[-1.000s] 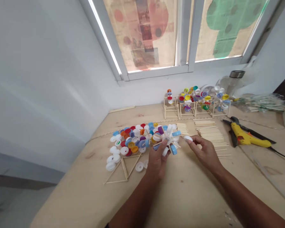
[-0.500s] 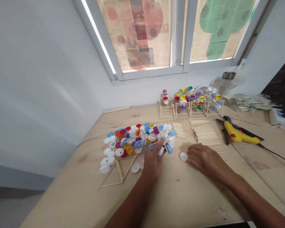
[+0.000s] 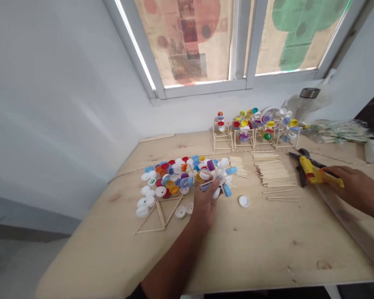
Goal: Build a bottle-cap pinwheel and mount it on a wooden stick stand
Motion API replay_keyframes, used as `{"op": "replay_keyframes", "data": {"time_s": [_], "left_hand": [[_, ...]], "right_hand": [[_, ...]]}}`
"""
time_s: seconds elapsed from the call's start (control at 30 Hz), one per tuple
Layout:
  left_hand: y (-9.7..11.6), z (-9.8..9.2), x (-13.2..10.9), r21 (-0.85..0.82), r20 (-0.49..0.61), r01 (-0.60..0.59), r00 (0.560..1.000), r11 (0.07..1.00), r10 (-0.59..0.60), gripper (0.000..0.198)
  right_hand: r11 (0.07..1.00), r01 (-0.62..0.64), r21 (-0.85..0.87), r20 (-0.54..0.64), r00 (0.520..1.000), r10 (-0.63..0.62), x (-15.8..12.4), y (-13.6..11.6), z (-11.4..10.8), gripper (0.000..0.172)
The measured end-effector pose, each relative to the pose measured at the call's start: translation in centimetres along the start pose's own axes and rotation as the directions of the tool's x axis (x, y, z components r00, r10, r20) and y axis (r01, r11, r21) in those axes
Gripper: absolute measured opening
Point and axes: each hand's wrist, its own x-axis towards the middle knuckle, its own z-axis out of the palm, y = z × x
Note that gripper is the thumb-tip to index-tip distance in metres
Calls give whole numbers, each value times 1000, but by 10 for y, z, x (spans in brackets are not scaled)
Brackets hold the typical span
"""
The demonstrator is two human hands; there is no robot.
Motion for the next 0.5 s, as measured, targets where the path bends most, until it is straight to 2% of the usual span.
{"op": "replay_keyframes", "data": {"time_s": [0.17, 0.23, 0.37, 0.5], "left_hand": [[-1, 0, 1, -4, -14, -7, 1000, 1000, 7, 43], [-2, -1, 2, 8, -10, 1, 1000, 1000, -1, 42], [-4, -3, 4, 8, -21, 6, 1000, 1000, -6, 45], [-4, -4, 6, 15, -31, -5, 999, 1000, 6, 46]], "right_hand": [[999, 31, -31, 67, 997, -29, 5, 15, 21, 43], [999, 35, -21, 55, 998, -34, 9, 21, 28, 42], [996, 82, 48, 29, 996, -83, 22, 36, 43, 24], [989, 54, 135, 40, 997, -60, 28, 41, 51, 33]]}}
